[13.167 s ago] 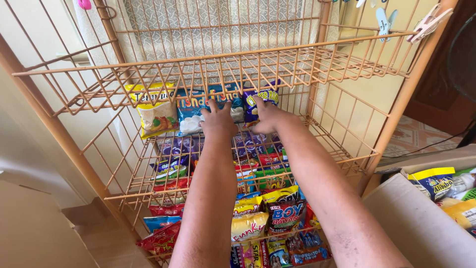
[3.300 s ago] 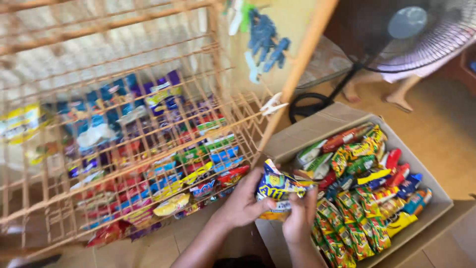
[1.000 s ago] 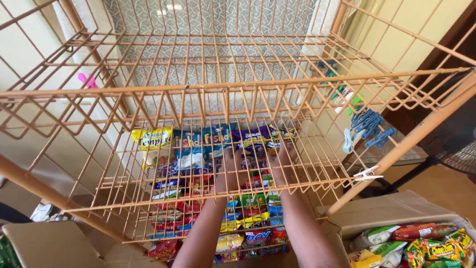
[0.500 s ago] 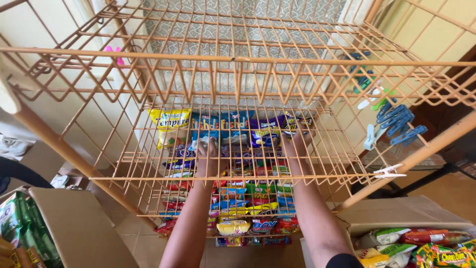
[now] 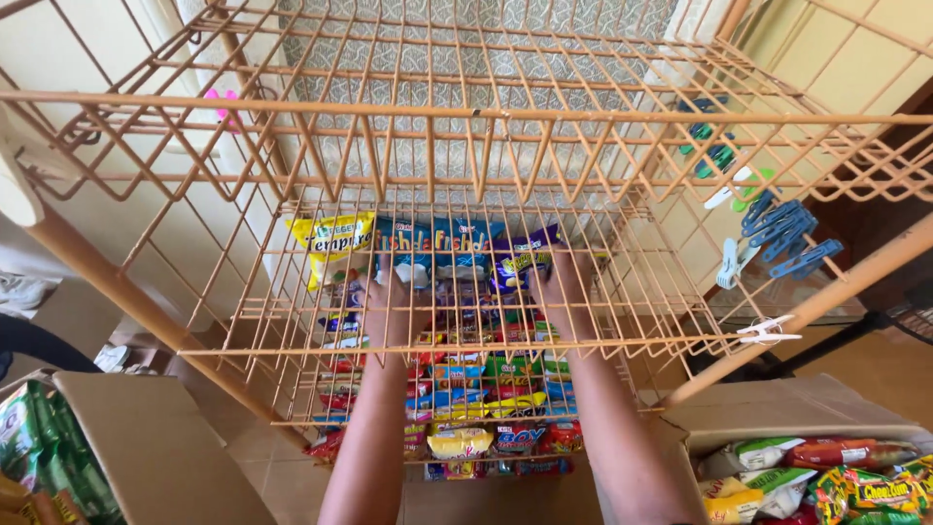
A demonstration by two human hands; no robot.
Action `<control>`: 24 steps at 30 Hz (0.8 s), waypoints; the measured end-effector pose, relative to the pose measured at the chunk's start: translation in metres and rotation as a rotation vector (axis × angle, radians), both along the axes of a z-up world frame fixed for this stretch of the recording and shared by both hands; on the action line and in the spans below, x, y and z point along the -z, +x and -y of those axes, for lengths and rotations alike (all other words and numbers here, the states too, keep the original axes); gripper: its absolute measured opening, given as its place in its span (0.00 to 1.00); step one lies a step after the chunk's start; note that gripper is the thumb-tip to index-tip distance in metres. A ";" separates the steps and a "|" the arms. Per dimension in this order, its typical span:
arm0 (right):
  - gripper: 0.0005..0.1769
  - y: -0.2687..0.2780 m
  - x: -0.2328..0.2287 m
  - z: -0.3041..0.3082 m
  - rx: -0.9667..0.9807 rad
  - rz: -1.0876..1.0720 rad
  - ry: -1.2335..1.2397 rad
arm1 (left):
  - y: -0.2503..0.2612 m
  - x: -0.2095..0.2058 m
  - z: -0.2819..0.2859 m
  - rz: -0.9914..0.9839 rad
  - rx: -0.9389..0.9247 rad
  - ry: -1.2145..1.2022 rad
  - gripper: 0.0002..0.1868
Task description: Organizing and restocking snack bags on a wire rack.
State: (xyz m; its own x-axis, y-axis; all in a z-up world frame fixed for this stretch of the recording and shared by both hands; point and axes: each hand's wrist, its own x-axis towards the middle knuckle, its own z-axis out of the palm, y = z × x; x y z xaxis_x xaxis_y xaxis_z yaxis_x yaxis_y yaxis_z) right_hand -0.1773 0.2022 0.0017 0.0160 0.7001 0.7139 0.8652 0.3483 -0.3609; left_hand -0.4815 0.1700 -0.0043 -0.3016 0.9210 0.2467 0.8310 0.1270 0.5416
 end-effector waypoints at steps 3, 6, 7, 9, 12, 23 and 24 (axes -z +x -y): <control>0.36 -0.035 -0.022 0.022 -0.036 0.050 -0.113 | -0.028 -0.001 -0.001 -0.106 -0.065 0.202 0.58; 0.37 -0.036 -0.022 0.004 0.077 0.088 -0.090 | -0.041 -0.027 -0.006 -0.039 -0.085 0.229 0.57; 0.37 -0.030 -0.024 0.006 0.070 0.089 -0.090 | -0.051 -0.012 -0.013 -0.040 -0.093 0.228 0.57; 0.42 -0.019 -0.032 0.004 0.088 0.102 -0.091 | -0.072 0.014 -0.034 -0.231 0.024 0.327 0.51; 0.53 -0.001 -0.040 0.002 0.011 0.009 -0.131 | -0.082 0.005 -0.039 -0.442 0.124 0.348 0.40; 0.39 0.028 -0.010 -0.022 -0.060 0.058 -0.084 | -0.061 -0.027 -0.005 -0.173 0.053 0.342 0.54; 0.30 0.036 -0.002 -0.028 -0.099 0.029 0.009 | -0.056 -0.031 -0.001 -0.139 0.027 0.343 0.59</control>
